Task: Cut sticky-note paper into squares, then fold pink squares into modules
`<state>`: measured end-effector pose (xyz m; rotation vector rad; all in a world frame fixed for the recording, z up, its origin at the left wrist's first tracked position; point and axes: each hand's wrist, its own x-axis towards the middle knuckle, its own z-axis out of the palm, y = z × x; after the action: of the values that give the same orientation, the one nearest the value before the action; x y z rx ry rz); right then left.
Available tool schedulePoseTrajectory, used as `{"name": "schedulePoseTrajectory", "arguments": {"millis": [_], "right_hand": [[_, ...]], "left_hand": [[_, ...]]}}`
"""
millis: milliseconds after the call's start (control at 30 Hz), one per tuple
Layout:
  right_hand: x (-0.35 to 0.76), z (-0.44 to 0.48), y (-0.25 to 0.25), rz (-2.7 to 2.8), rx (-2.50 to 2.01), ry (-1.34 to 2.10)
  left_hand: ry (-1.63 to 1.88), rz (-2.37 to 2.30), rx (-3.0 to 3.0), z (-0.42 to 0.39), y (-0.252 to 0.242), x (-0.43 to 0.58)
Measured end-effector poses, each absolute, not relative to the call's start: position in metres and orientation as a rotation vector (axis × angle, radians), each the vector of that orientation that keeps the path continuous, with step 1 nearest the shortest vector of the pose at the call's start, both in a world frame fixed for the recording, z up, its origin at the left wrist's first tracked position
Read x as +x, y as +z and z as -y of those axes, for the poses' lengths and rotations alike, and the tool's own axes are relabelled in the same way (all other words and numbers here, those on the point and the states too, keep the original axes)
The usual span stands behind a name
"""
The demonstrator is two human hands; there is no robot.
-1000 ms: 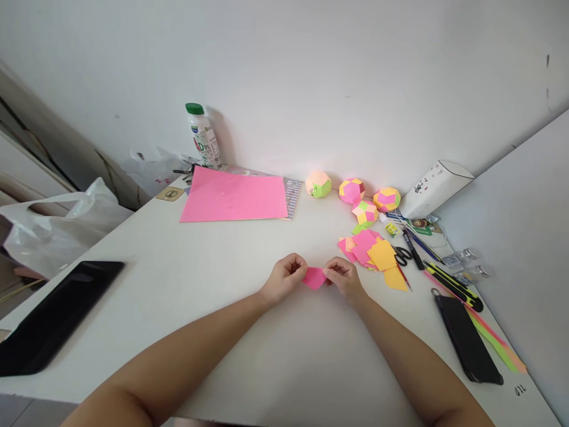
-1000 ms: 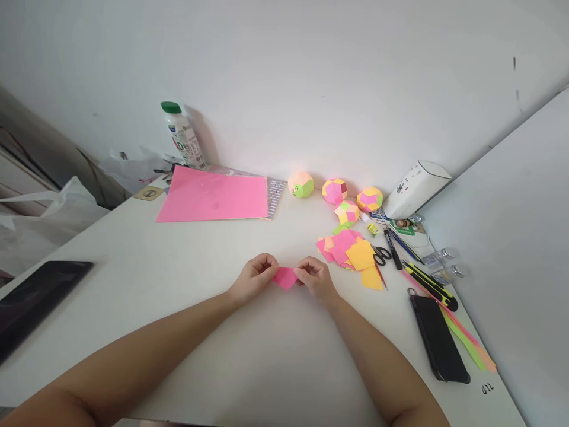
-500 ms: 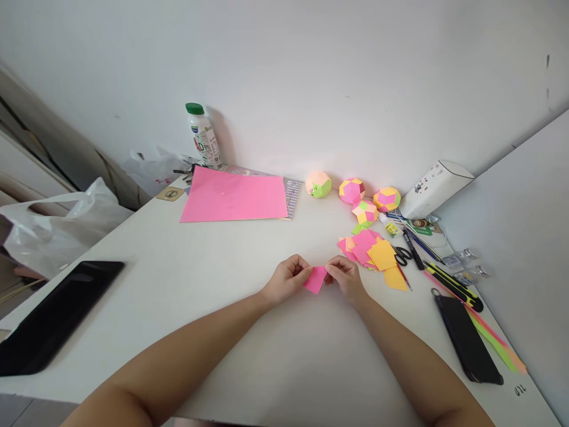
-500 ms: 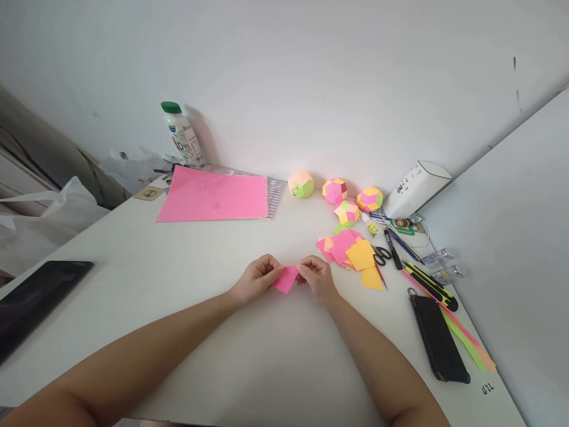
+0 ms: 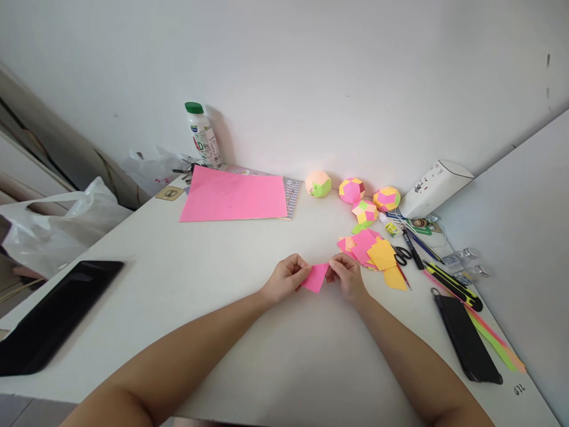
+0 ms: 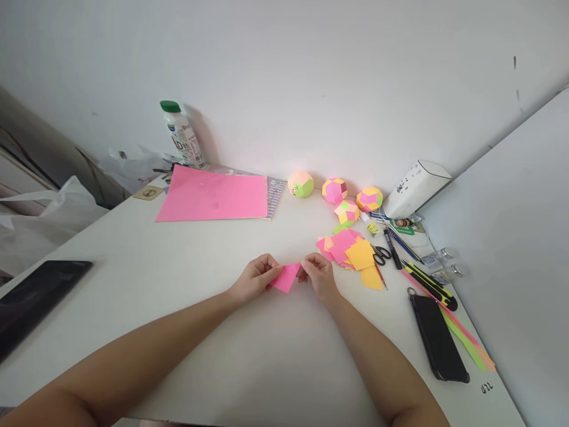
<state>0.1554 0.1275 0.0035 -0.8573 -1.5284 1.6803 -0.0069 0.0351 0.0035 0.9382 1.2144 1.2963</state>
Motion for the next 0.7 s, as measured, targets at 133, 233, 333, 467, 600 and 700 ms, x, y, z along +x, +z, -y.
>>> {"name": "schedulePoseTrajectory", "arguments": {"millis": [133,233,333,467,600,700], "right_hand": [[0.1556,-0.131,0.0022,1.48,-0.842,1.675],[0.1547,-0.1288,0.0033,1.581,-0.804,1.678],[0.1542,-0.1259,0.004,1.633,-0.783,1.705],[0.1551,-0.1253,0.0024,1.767,-0.801,1.699],[0.1562,-0.1266,0.0002,1.79,-0.798,1.686],[0.1563,-0.1266,0.0003,1.81,-0.818,1.66]], "left_hand": [[1.33,-1.2,0.888,-0.036,0.0048,-0.0078],[1.343,-1.175,0.898,-0.0369,0.0034,-0.0078],[1.348,-1.156,0.92,-0.0367,0.0032,-0.0074],[1.304,-1.176,0.946,-0.0349,0.0066,-0.0067],[1.308,-1.239,0.955,-0.0343,0.0078,-0.0064],[1.342,-1.265,0.975,-0.0349,0.0064,-0.0068]]}}
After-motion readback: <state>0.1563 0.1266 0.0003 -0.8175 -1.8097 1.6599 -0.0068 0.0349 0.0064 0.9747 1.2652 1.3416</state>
